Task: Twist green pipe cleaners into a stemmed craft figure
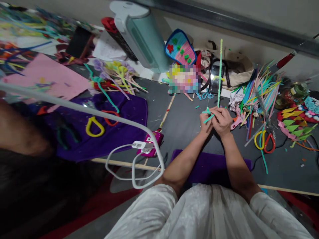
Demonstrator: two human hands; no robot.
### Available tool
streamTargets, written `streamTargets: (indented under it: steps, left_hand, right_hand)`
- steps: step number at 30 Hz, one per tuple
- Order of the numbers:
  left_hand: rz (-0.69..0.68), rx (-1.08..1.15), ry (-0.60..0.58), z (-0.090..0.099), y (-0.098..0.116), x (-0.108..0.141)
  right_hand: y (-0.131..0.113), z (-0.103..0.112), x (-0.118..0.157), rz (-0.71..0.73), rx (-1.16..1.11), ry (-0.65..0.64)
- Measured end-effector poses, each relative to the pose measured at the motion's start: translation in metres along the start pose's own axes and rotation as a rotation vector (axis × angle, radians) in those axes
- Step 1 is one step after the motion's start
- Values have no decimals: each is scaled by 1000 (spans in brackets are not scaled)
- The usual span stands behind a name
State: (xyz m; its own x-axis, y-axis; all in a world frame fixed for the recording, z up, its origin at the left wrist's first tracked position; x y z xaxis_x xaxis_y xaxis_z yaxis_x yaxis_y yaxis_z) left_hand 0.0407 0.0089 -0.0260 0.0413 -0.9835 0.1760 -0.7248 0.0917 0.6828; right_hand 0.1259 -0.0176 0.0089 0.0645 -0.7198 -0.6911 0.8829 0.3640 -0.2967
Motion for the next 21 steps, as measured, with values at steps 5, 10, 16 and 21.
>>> streamTargets:
  steps: [5,10,16,21]
  left_hand:
    - [-64,64,84,3,4,-4]
    - [113,256,93,7,9,-11]
    - [166,342,90,12,16,-16]
    - [119,340,107,13,15,-19]
  right_hand:
    - [4,1,2,-110,-39,74]
    - [4,2,2,-174,-102,90]
    - [2,4,5,-127,-32,122]
    - [-2,2,8,-17,-69,21]
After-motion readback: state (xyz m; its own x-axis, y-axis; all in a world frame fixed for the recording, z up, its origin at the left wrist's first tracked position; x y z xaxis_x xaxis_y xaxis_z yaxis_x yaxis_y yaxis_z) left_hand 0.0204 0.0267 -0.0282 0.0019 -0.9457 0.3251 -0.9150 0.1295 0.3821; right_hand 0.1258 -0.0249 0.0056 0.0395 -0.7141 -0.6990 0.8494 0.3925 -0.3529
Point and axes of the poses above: each hand's wrist, its own x-axis away from the middle knuckle, its own z-axis out of the back of the hand, y = z × x, the point moved 2 cm from there along -x, towards the middle knuckle, and after that the axes turned 15 degrees about x, right-handed, at the moved point
